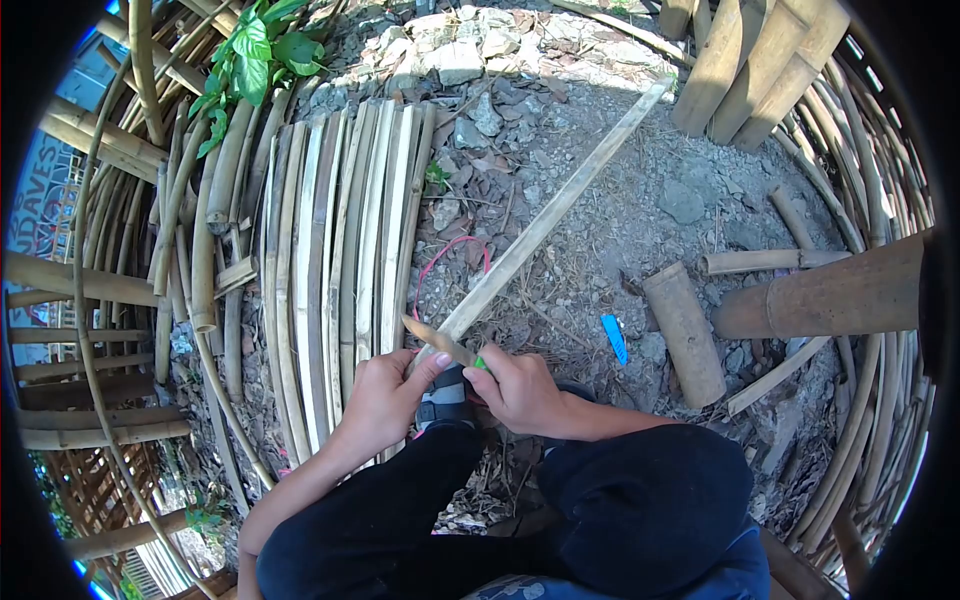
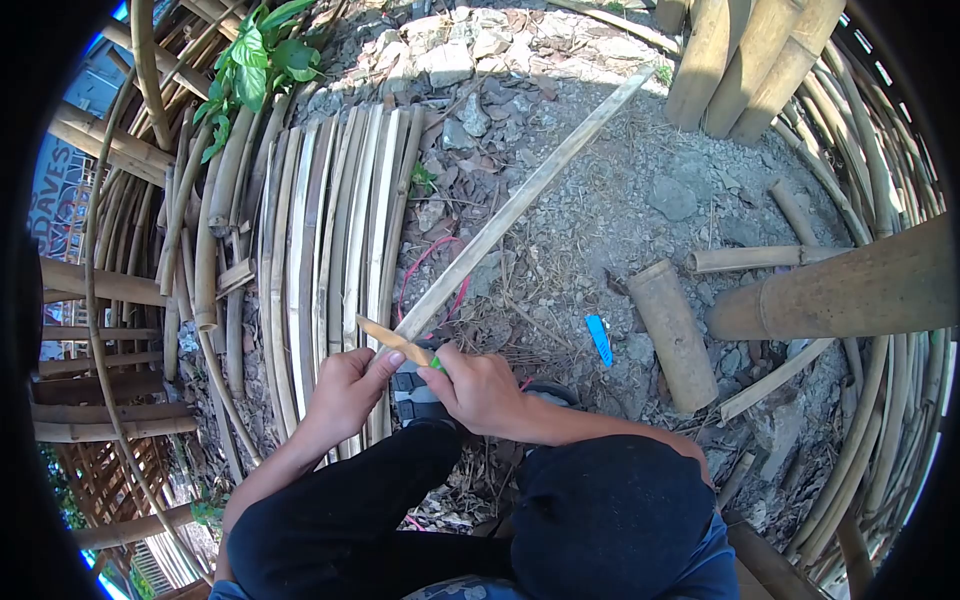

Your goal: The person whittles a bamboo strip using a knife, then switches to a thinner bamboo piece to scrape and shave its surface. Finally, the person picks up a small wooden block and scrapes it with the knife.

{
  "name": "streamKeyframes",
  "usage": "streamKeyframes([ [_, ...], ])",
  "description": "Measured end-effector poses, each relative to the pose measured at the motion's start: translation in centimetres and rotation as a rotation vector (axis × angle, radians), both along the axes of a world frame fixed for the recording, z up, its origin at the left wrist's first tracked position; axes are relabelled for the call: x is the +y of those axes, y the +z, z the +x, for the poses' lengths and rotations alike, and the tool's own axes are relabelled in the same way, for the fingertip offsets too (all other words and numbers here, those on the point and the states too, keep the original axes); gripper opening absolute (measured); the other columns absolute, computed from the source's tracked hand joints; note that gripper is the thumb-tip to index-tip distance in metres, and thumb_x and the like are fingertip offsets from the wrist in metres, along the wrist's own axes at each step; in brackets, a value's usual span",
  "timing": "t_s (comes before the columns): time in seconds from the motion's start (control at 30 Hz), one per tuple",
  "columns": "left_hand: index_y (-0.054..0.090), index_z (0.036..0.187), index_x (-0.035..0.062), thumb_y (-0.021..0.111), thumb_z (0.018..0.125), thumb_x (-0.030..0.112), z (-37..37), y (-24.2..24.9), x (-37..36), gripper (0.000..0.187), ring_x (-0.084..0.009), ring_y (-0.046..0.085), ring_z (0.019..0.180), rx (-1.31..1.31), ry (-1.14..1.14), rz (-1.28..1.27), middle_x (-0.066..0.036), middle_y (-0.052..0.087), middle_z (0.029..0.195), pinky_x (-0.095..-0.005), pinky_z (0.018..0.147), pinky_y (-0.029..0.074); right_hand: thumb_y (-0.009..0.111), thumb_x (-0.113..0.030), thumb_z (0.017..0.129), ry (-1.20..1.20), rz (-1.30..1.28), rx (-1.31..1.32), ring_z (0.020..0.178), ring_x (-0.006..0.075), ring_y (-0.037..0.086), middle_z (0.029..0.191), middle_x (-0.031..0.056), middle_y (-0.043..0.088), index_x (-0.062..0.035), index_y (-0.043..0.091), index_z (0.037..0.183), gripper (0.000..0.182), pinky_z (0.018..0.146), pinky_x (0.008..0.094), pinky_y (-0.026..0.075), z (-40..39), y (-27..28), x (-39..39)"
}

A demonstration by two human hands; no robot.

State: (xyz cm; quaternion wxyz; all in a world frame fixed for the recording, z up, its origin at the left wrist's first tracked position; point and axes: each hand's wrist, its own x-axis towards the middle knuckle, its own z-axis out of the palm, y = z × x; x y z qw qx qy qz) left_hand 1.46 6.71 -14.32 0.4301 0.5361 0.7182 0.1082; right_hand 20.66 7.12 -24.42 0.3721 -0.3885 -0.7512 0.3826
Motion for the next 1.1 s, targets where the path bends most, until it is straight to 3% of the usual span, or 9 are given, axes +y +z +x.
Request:
streamKeyframes([
  [0.13,0.070,0.089,-0.0076,0.063,0.098,0.042,0.1,0.1,0.0,0.051,-0.0110,0.048,0.045,-0.049,-0.011,0.001,-0.008,0.050,0.047,-0.0359,0.045,0.041,0.058,-0.024,0.100,0.078,-0.168,0.163,0.050,0.0418,0.058,0.055,0.0189,0.054,-0.0022,0.050,0.085,0.027,0.047,0.0491,0.042,0.0,-0.2,-0.1],
  [0.27,0.069,0.086,-0.0083,0.063,0.098,0.041,0.5,0.8,0.1,0.051,-0.0129,0.051,0.043,0.006,-0.033,0.035,-0.008,0.051,0.047,-0.0368,0.045,0.041,0.058,-0.024,0.100,0.080,-0.144,0.142,0.049,0.0402,0.058,0.055,0.0181,0.054,-0.0022,0.050,0.084,0.028,0.046,0.0484,0.043,-0.2,-0.4,0.0],
  [0.43,0.063,0.075,-0.0078,0.061,0.100,0.038,0.2,0.5,0.0,0.052,-0.0209,0.053,0.041,0.043,-0.064,0.046,-0.014,0.051,0.047,-0.0403,0.046,0.043,0.060,-0.024,0.098,-0.004,0.085,-0.070,0.051,0.0338,0.064,0.060,0.0125,0.062,-0.0027,0.052,0.085,0.026,0.047,0.0438,0.049,-0.2,0.0,-0.2],
  [0.57,0.060,0.071,-0.0071,0.059,0.101,0.035,0.2,0.3,-0.1,0.051,-0.0276,0.055,0.042,0.049,-0.081,0.096,-0.017,0.051,0.047,-0.0427,0.047,0.043,0.063,-0.024,0.097,-0.034,0.154,-0.105,0.050,0.0319,0.063,0.058,0.0126,0.061,-0.0032,0.051,0.082,0.027,0.045,0.0424,0.048,-0.2,0.7,0.1],
  [0.87,0.060,0.072,-0.0078,0.059,0.101,0.034,0.2,-0.1,-0.2,0.050,-0.0309,0.056,0.044,0.028,-0.066,0.126,-0.019,0.051,0.049,-0.0439,0.049,0.043,0.067,-0.024,0.093,-0.099,0.254,-0.127,0.052,0.0285,0.064,0.061,0.0112,0.062,-0.0044,0.052,0.080,0.028,0.046,0.0396,0.050,-0.5,0.6,0.1],
  [0.93,0.060,0.072,-0.0077,0.059,0.101,0.034,0.1,-0.4,-0.2,0.051,-0.0291,0.055,0.043,0.024,-0.060,0.122,-0.018,0.050,0.048,-0.0434,0.048,0.043,0.064,-0.031,0.095,-0.131,0.321,-0.142,0.050,0.0239,0.064,0.059,0.0084,0.058,-0.0055,0.052,0.079,0.033,0.043,0.0365,0.050,-0.5,0.4,0.2],
  [1.1,0.059,0.070,-0.0072,0.059,0.101,0.035,0.2,-0.4,-0.2,0.053,-0.0222,0.053,0.043,-0.004,-0.013,0.098,-0.016,0.050,0.048,-0.0420,0.047,0.042,0.066,-0.030,0.094,-0.158,0.357,-0.178,0.049,0.0242,0.062,0.058,0.0074,0.057,-0.0061,0.052,0.078,0.032,0.045,0.0363,0.050,-0.4,0.5,0.4],
])
